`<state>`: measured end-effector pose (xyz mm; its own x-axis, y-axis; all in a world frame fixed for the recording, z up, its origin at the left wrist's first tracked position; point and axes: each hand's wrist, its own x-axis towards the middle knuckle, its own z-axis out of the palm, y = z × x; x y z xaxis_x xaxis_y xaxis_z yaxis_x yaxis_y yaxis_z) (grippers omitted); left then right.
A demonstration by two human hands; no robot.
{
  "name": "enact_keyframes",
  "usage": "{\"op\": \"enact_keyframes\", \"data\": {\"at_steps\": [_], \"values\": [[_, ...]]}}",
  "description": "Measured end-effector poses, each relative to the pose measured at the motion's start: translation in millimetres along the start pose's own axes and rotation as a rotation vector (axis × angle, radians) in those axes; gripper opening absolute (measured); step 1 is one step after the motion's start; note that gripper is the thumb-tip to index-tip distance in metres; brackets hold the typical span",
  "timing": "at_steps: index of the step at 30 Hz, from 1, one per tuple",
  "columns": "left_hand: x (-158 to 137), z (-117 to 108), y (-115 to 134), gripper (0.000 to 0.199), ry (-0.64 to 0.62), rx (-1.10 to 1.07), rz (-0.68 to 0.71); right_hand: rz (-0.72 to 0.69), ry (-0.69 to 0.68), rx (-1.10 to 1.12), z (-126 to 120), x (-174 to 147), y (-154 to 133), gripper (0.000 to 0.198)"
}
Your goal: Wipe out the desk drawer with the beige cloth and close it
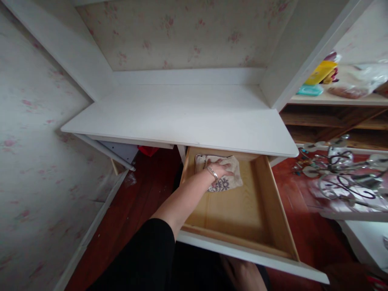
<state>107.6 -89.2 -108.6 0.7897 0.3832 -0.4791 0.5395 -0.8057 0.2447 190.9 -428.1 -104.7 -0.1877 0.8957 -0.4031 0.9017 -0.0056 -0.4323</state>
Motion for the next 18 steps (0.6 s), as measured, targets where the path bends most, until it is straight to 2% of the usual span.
{"op": "enact_keyframes", "data": {"at_steps": [6,12,18], "values": [[30.6,-11.1,22.0,0.117,-0.038,-0.045,0.006,0.022,0.030,0.063,-4.8,-0.2,-5.0,0.032],[54.4,-17.3,44.3,0.117,-0.040,-0.049,0.037,0.071,-0.011,0.100,-7.9,0.4,-8.8,0.033],[48.4,-9.0,65.6,0.113,-0.042,0.016,0.068,0.066,-0.046,0.106,-10.8,0.2,-9.7,0.036]]}}
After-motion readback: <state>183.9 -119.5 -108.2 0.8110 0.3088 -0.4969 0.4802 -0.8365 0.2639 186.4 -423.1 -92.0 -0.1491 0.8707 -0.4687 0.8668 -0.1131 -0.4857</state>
